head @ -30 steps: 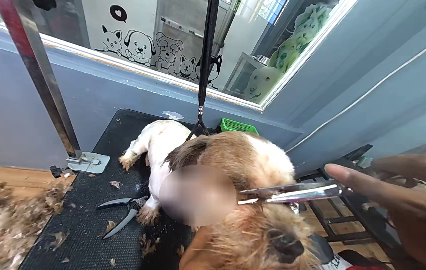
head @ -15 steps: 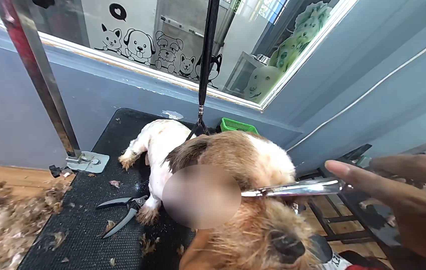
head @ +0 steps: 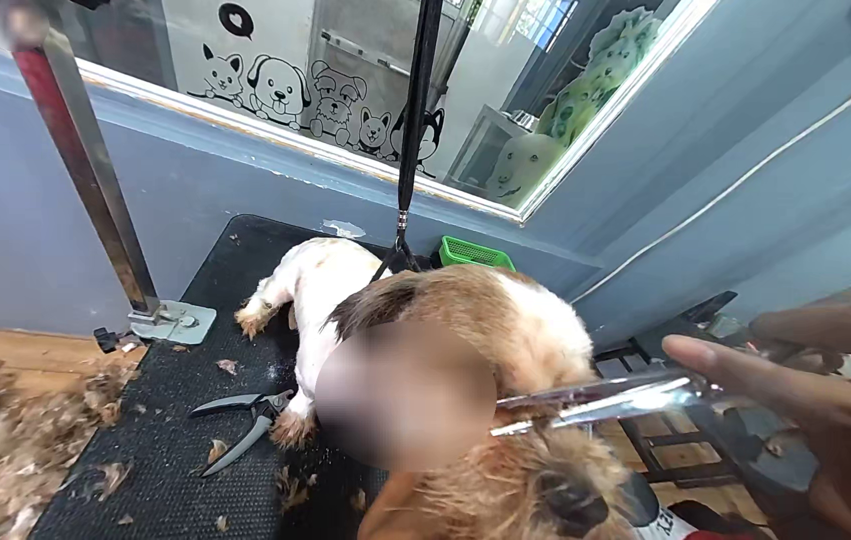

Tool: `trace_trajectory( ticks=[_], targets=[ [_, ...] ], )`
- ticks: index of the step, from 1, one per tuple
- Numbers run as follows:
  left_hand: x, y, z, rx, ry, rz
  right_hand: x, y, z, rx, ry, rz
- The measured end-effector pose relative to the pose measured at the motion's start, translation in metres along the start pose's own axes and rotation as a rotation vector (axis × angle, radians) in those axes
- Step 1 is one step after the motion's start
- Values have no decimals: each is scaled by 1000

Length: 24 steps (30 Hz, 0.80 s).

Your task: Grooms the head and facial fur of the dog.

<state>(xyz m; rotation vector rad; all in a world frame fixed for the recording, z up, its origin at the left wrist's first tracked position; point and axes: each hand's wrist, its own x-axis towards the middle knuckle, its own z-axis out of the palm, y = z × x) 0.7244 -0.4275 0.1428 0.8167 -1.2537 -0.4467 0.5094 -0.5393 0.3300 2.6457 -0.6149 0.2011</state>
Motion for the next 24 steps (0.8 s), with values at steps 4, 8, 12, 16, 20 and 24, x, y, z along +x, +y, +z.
trace_trajectory(
  ticks=[4,8,12,16,20,24],
  targets=[
    [0,1,-1,-23,-20,-19,3,-3,0,-11,-12,3],
    [0,0,0,-38,-11,-21,9,-5,-3,-35,-40,-29],
    [-1,0,0,-20,-12,-15,9,-5,-2,-29,-43,-36],
    [-1,0,-1,-19,-17,-5,8,-5,0,-41,-21,-22],
    [-2,1,-1,23,-18,-1,12,-6,-9,78,-50,33],
    [-10,-6,1,15,-12,-18,17,20,-19,420,-174,-4]
  ],
)
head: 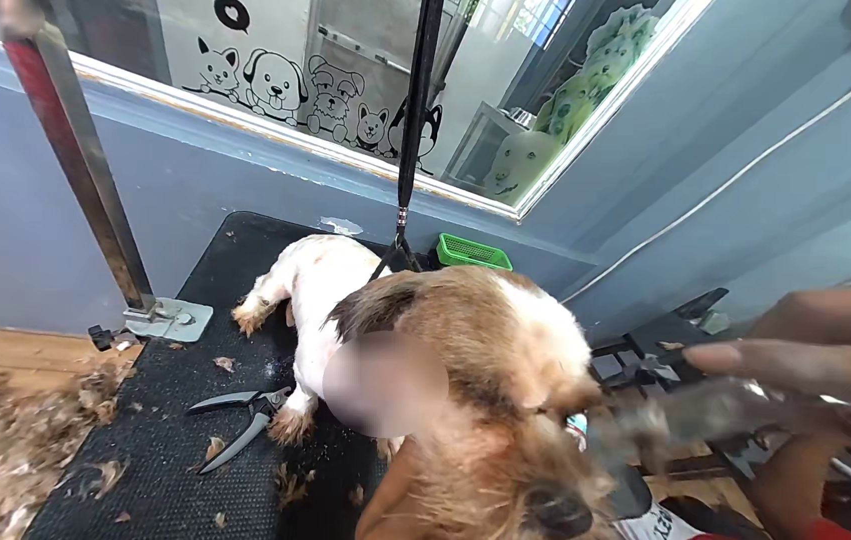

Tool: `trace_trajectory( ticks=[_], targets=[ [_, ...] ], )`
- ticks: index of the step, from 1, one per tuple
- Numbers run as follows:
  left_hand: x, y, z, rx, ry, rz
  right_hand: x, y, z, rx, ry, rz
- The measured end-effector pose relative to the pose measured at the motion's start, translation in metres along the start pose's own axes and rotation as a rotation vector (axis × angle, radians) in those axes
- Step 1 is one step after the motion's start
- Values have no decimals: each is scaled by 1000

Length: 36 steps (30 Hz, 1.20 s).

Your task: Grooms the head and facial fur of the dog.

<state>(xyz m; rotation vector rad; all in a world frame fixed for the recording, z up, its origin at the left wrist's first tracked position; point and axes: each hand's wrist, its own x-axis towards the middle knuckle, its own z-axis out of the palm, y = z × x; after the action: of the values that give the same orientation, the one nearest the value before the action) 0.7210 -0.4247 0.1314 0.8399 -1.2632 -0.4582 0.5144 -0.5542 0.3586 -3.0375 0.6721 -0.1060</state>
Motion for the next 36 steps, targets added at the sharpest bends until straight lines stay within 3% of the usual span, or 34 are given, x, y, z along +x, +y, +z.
trace_trajectory(
  ticks=[3,7,10,16,25,28,31,36],
  targets=[
    [-5,-5,1,-16,17,13,-6,18,-4,106,-106,82],
    [-6,-9,2,-34,35,-7,-1,23,-5,71,-145,31],
    [-6,-8,1,-40,25,0,2,33,-6,28,-118,-106],
    [-7,-5,-3,-28,14,34,6,23,-8,58,-166,-3],
    [-4,-4,1,-28,27,47,17,17,-21,-79,-294,-86],
    [-3,-2,0,-5,17,36,15,10,-11,19,-243,-13],
    [-3,-3,0,14,16,40,24,1,-15,18,-239,232],
    [-1,-1,0,25,5,39,40,16,-34,-101,-306,-140]
  ],
)
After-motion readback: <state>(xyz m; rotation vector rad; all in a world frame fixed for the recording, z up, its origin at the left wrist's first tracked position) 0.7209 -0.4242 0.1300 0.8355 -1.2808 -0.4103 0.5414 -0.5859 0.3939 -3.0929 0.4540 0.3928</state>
